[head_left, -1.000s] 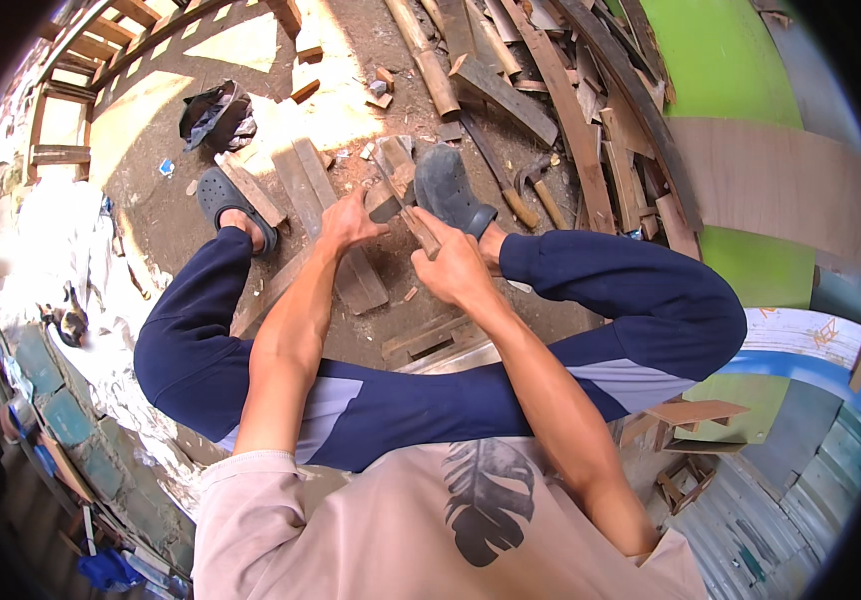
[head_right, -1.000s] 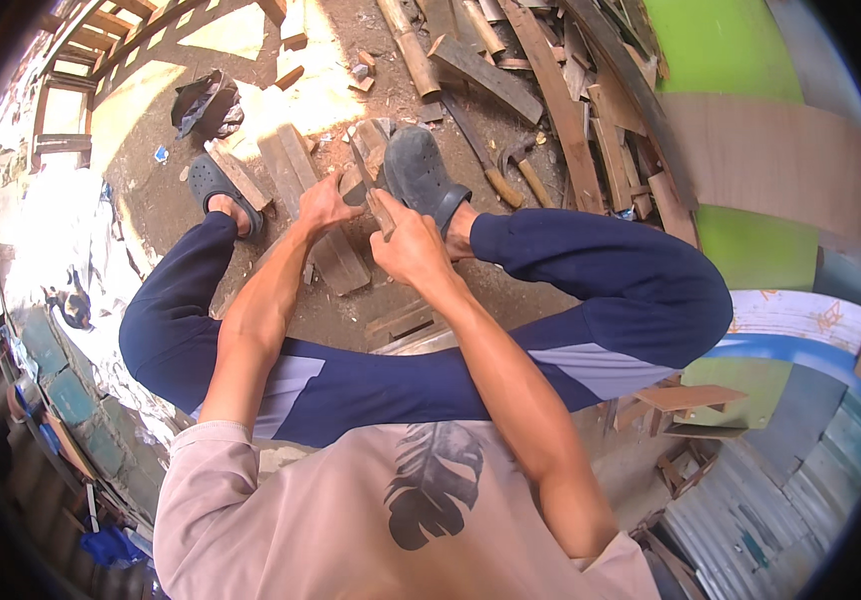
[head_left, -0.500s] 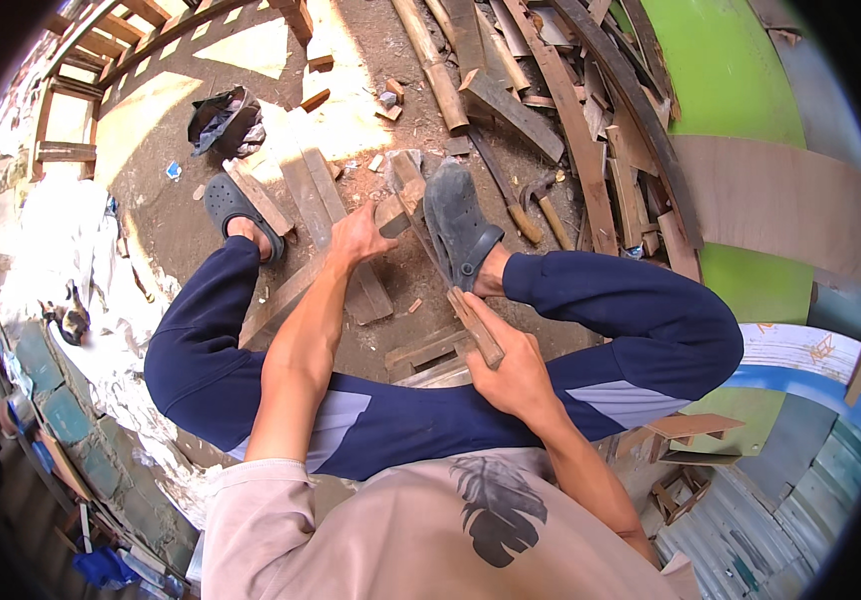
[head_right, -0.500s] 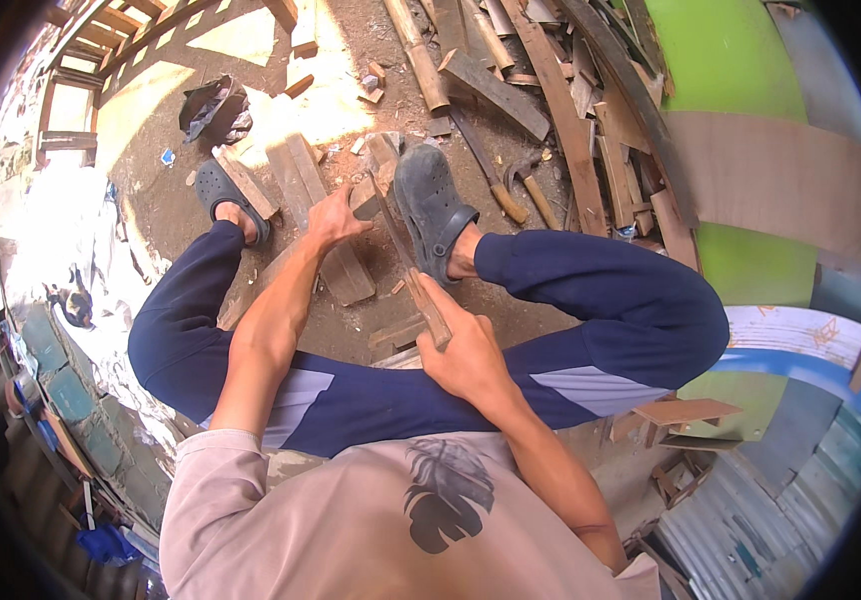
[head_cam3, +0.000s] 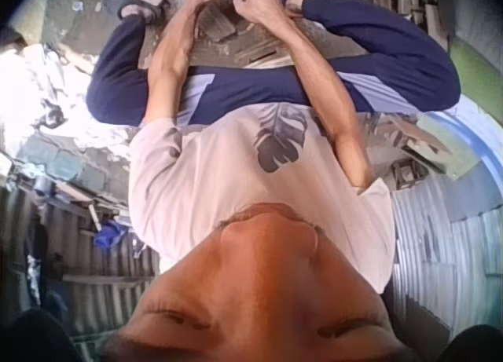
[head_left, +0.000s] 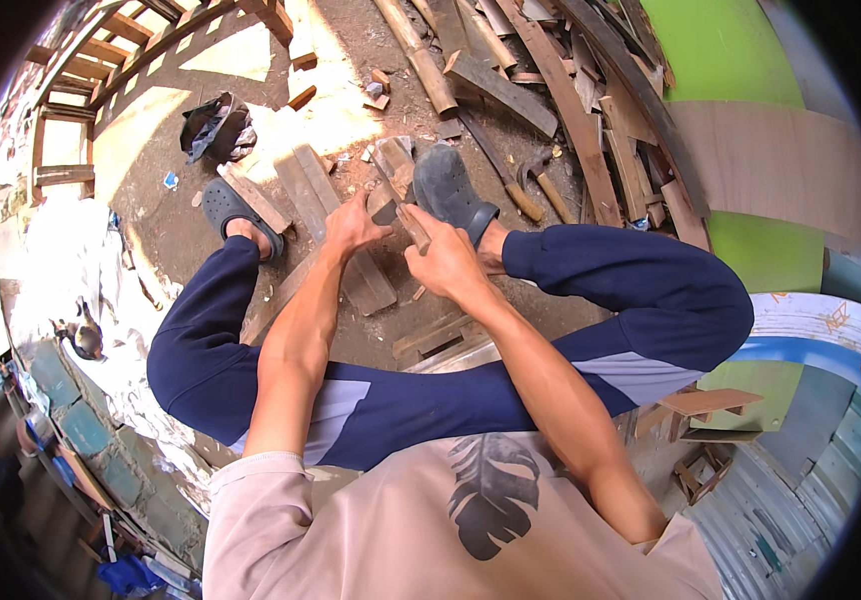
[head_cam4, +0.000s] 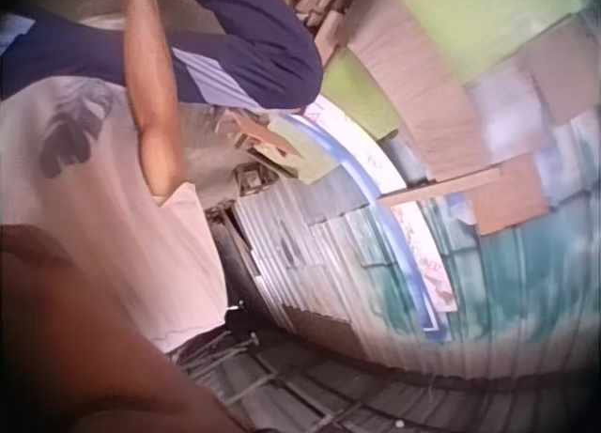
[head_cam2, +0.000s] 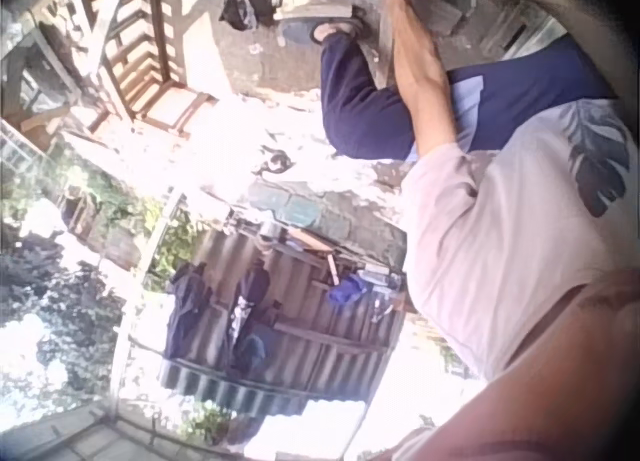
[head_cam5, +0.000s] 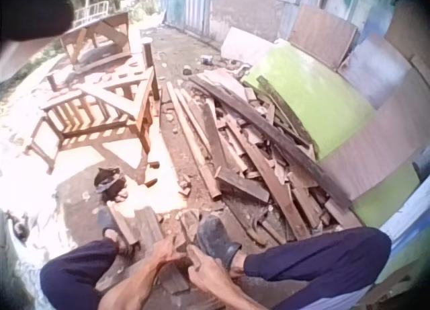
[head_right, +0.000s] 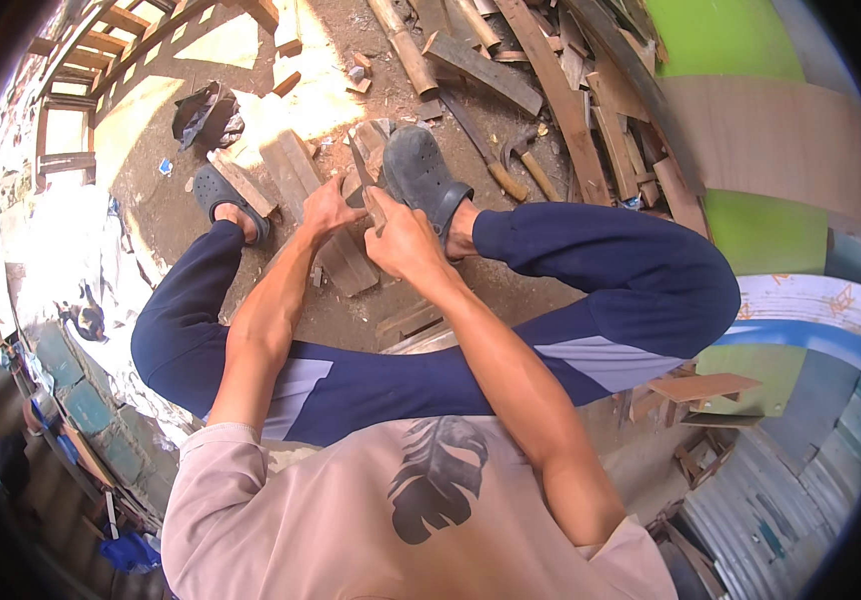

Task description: The person sits cross-legged on the ground and uses a knife to carve and shape a small piece of wood. They repeatedly adjust the wood's position and use the knife to remove material, creating shavings.

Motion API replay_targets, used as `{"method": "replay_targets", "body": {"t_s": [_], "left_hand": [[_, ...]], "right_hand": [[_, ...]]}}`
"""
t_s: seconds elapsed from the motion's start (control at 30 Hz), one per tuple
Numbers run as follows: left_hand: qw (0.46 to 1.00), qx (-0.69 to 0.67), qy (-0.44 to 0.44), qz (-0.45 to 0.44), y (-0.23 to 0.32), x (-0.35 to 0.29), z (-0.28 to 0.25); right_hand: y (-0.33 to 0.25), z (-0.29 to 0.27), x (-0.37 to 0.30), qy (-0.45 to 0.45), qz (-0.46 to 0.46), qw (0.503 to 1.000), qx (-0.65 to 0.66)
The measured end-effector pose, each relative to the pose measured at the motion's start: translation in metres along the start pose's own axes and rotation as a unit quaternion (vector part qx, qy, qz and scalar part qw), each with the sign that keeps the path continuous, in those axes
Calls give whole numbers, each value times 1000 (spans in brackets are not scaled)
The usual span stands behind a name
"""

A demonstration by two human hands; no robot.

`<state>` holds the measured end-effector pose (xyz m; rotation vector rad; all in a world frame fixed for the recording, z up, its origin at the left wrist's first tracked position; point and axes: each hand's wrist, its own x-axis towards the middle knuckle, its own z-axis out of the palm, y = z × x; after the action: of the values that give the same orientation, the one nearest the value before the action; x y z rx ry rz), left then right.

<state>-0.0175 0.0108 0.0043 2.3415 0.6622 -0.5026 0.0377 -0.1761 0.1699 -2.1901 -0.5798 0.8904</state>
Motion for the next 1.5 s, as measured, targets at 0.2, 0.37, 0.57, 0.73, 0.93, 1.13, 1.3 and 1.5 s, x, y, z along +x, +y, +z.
{"method": "replay_targets", "body": {"t_s": [0.2,0.37,0.57,0.73,0.93,1.13,1.3,1.5], "left_hand": [[999,11,-31,-40,-3,-7,-9],[999,11,-32,0,-13,-8,2],[1000,22,-19,-7,-17,-4,4],[999,5,-31,-18,-5,-1,-5],[1000,3,-11,-15,-4,7,-17],[999,1,-28,-27,-16,-9,-8],[1000,4,-28,-6,-2,-10,-1],[1000,4,-16,-24,-15,-4,-6]], "right_hand": [[-3,-28,-102,33,-60,993,95],[-11,-17,-32,-9,36,999,26],[-6,-41,-108,26,-69,996,44],[-11,-21,-46,-40,51,997,37],[22,-11,-62,40,-77,995,50],[-3,-26,-102,16,-65,996,53],[16,-4,-36,33,-42,998,37],[0,-30,-96,40,-130,990,45]]}}
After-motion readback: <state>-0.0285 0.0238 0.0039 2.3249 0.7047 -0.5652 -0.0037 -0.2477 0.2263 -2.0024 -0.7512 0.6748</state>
